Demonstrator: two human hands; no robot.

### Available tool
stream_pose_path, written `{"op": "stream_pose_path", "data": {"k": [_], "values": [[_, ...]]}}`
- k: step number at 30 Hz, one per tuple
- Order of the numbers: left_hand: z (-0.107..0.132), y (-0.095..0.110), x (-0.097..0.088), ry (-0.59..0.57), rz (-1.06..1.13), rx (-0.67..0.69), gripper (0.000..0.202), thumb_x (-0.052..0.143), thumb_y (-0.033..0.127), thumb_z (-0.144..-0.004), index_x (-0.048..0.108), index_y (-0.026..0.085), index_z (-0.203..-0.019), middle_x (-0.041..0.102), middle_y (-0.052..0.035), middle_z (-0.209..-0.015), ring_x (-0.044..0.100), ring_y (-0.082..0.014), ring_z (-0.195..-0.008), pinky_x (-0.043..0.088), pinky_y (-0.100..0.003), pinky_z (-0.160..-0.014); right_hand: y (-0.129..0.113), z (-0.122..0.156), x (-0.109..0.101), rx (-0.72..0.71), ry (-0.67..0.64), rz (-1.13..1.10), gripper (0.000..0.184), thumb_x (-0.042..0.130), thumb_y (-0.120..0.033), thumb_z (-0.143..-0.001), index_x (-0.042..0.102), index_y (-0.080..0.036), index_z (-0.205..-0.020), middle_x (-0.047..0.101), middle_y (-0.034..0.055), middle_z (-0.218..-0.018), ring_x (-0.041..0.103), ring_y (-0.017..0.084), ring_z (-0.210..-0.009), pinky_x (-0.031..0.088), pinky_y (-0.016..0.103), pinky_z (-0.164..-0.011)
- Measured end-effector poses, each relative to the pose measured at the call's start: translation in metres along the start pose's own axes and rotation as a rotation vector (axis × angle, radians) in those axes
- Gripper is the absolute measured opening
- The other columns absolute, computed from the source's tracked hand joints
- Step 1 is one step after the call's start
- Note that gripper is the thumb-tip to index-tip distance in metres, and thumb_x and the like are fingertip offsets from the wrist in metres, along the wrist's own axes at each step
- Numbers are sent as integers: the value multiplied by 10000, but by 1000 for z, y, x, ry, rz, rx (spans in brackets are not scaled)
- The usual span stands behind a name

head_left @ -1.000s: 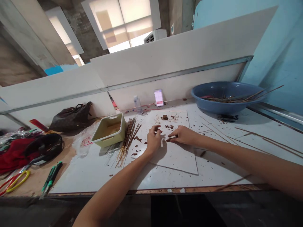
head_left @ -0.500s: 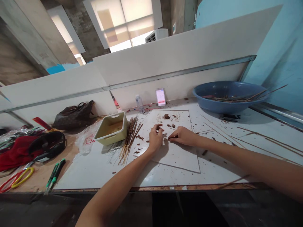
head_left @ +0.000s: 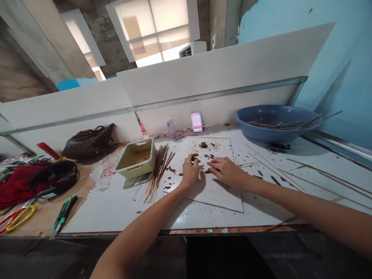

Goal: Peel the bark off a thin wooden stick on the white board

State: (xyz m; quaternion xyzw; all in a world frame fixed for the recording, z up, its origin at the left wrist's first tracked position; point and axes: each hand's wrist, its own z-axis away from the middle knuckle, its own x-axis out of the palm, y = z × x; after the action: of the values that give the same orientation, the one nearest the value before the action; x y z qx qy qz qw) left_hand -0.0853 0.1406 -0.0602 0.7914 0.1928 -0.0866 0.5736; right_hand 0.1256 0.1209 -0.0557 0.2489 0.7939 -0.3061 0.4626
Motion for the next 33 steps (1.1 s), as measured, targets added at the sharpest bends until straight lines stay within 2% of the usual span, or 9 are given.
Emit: {"op": "stream_pose_path", "data": {"k": [2,4,7,9,17,24,26,30,33], "values": [[0,-1,0,3,-3,10,275,542,184,-978,724,222,-1181,769,-80,-1047,710,-248,-1049,531,-398,-1001,-4,9,9,8,-37,45,641,383,-562,-1143,618,-141,-1566,640,230,-1564,591,369,-1460,480,544,-1175],[0,-2,1,15,-3,14,271,544,184,-974,723,225,-1174,767,-79,-1055,710,-245,-1057,531,-396,-1003,-7,12,20,45,-106,86,753,389,-623,-1125,489,-103,-1659,505,251,-1680,465,380,-1579,426,560,-1261],[-1,-2,2,30,2,15,260,543,183,-968,724,227,-1151,766,-80,-1058,707,-244,-1060,531,-394,-1003,-7,7,29,92,-144,114,806,376,-638,-1122,375,-95,-1718,426,240,-1735,357,368,-1643,342,557,-1332],[0,-2,2,32,7,21,259,545,179,-966,725,228,-1145,767,-78,-1044,709,-243,-1047,532,-393,-1005,-7,5,30,84,-135,108,823,351,-654,-1122,334,-107,-1736,422,229,-1739,352,370,-1645,316,569,-1346],[0,-3,1,2,16,22,281,559,178,-967,736,228,-1179,759,-78,-1046,705,-228,-989,548,-360,-942,-25,39,25,85,-190,135,910,283,-742,-1096,387,-83,-1714,406,242,-1740,377,401,-1629,360,566,-1325],[-2,-5,2,38,10,24,289,559,155,-944,746,212,-1157,764,-77,-1009,700,-224,-944,545,-362,-930,-13,-4,17,173,-212,115,800,346,-669,-1113,428,-135,-1702,494,218,-1695,417,388,-1609,366,573,-1322],[-3,-6,3,44,4,37,288,556,158,-941,745,216,-1151,764,-71,-1007,703,-221,-956,543,-358,-936,-16,6,21,151,-205,128,829,333,-675,-1114,394,-107,-1715,461,228,-1713,388,391,-1624,351,570,-1330],[-4,-7,4,41,-3,41,283,554,165,-943,742,221,-1148,765,-58,-966,702,-224,-957,537,-369,-955,-29,46,29,87,-187,146,903,297,-725,-1102,323,-90,-1743,371,223,-1759,329,402,-1648,333,565,-1341],[-3,-7,5,37,-1,42,285,550,168,-949,744,225,-1149,765,-58,-970,700,-224,-959,533,-368,-961,-29,45,25,99,-218,130,908,310,-729,-1099,354,-76,-1729,375,230,-1754,346,402,-1640,336,548,-1342]]}}
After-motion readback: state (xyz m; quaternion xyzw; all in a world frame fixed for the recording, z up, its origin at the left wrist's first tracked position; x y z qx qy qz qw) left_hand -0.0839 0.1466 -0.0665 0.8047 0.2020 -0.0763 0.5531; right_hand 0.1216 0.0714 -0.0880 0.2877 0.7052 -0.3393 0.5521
